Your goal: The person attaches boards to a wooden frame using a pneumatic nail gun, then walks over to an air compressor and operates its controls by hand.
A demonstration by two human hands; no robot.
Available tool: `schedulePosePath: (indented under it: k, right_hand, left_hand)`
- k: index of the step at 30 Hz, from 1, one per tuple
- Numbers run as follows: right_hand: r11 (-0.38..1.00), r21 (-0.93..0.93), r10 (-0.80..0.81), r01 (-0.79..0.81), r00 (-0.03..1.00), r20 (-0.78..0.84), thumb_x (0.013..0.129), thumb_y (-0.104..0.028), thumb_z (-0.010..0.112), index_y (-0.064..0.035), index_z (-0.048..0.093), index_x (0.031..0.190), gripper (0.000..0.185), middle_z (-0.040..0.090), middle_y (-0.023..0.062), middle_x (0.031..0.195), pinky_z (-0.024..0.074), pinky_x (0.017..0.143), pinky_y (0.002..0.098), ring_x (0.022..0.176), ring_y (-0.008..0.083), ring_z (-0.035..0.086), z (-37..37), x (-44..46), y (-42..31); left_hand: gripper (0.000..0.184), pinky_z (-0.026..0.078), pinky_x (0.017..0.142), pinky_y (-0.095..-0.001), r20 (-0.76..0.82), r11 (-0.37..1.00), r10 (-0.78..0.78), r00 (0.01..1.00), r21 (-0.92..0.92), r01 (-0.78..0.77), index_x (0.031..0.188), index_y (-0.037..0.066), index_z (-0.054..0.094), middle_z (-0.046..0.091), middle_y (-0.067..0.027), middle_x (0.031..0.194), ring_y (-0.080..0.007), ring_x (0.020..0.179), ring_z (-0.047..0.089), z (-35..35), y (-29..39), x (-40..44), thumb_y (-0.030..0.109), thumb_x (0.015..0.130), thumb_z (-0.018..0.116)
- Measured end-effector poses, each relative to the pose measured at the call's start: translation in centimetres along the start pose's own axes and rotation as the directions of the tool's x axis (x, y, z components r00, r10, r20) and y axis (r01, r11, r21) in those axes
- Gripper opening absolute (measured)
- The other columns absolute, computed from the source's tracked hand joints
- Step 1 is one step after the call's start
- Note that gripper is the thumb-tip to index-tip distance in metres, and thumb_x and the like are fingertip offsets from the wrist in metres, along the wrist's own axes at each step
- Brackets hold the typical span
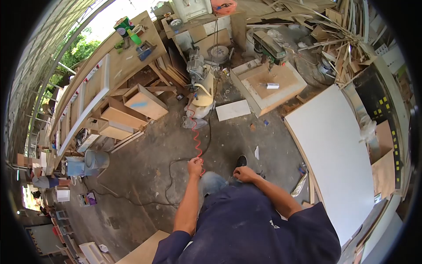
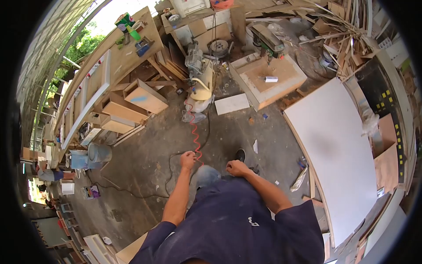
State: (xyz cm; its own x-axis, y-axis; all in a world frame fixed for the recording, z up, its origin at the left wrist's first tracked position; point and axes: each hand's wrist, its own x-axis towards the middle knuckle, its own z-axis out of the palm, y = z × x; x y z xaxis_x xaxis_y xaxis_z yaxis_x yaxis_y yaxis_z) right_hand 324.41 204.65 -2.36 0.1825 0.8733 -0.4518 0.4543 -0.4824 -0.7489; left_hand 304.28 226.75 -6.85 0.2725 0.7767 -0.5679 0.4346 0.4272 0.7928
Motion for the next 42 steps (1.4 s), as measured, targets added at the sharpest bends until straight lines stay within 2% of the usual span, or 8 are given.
schedulePosePath:
  k: [12,15,17,21,30,34,39,42]
  right_hand:
    - [0.834,0.453,0.318,-0.317,0.945,0.075,0.091,-0.027,0.063,-0.0055,0.074,0.11,0.03,0.076,0.013,0.101,0.054,0.087,0.0366,0.093,0.026,0.071,-8.0,15.8,4.6]
    - [0.616,0.689,0.506,-0.383,0.862,0.027,0.094,-0.03,0.06,-0.0055,0.072,0.114,0.034,0.075,0.0149,0.1,0.0545,0.087,0.0413,0.096,0.0313,0.072,-7.5,21.6,4.8]
    - [0.798,0.295,0.593,-0.526,0.771,-0.232,0.091,-0.03,0.064,-0.0085,0.074,0.11,0.03,0.076,0.0119,0.095,0.0549,0.082,0.0382,0.087,0.0262,0.072,-8.6,24.7,0.8]
    - [0.751,0.298,0.652,-0.589,0.732,-0.197,0.09,-0.032,0.067,-0.0095,0.075,0.107,0.029,0.075,0.011,0.09,0.0546,0.078,0.0393,0.083,0.0272,0.072,-12.2,28.4,-7.1]
    - [0.386,0.682,0.838,-0.621,0.546,0.023,0.089,-0.031,0.073,-0.0087,0.074,0.107,0.029,0.076,0.0086,0.086,0.0544,0.077,0.0346,0.08,0.0211,0.073,-12.9,33.4,-9.9]
    - [0.357,0.676,0.85,-0.645,0.524,0.05,0.088,-0.03,0.074,-0.0081,0.075,0.106,0.028,0.076,0.0081,0.085,0.0545,0.075,0.0337,0.077,0.0191,0.072,-11.9,34.9,-9.4]
    - [0.214,0.729,0.908,-0.65,0.408,0.097,0.087,-0.028,0.074,-0.0076,0.076,0.103,0.026,0.075,0.0069,0.081,0.0546,0.074,0.0329,0.073,0.0184,0.071,-12.4,36.5,-9.5]
    - [0.28,0.692,0.913,-0.665,0.407,0.022,0.087,-0.021,0.075,-0.0038,0.076,0.099,0.022,0.073,0.0065,0.076,0.0535,0.067,0.0289,0.067,0.012,0.067,-14.2,37.4,-10.4]
  left_hand:
    - [0.049,0.05,0.1,-0.0458,0.005,0.652,0.461,0.887,0.676,-0.342,0.123,-0.007,0.064,0.069,-0.0247,0.119,-0.0389,0.112,0.065,7.8,24.9,32.6,0.022,0.084,0.069]
    - [0.065,0.042,0.11,-0.0474,0.132,0.604,0.457,0.879,0.68,-0.416,0.136,-0.009,0.052,0.055,-0.0303,0.138,-0.0447,0.128,0.053,10.3,27.3,45.3,0.025,0.083,0.069]
    - [0.085,0.036,0.117,-0.0462,0.179,0.591,0.319,0.931,0.73,-0.343,0.152,-0.008,0.03,0.031,-0.0308,0.158,-0.0442,0.145,0.034,12.9,28.0,52.1,0.027,0.085,0.068]
    - [0.093,0.032,0.121,-0.0468,0.169,0.418,-0.036,0.985,0.898,-0.139,0.16,-0.002,0.007,0.003,-0.0196,0.169,-0.0349,0.157,0.008,15.8,29.1,59.8,0.031,0.094,0.064]
    - [0.087,0.024,0.123,-0.0538,0.259,0.332,0.043,0.965,0.907,-0.258,0.163,0.008,0.001,-0.006,-0.0085,0.171,-0.0321,0.157,0.006,14.9,20.4,65.9,0.026,0.1,0.057]
    - [0.087,0.02,0.123,-0.0556,0.264,0.246,-0.1,0.959,0.941,-0.233,0.163,0.009,0.001,-0.005,-0.0078,0.171,-0.0313,0.157,0.007,15.0,24.6,64.0,0.022,0.099,0.057]
    - [0.053,0.04,0.113,-0.042,0.233,0.629,0.378,0.896,0.646,-0.433,0.146,0.004,0.053,0.049,-0.0208,0.151,-0.0328,0.141,0.048,12.5,20.4,66.6,0.019,0.096,0.062]
    - [0.036,0.052,0.095,-0.0384,0.035,0.592,0.473,0.881,0.728,-0.347,0.123,0.0,0.07,0.071,-0.0209,0.12,-0.0348,0.111,0.068,14.2,23.4,65.9,0.02,0.093,0.069]
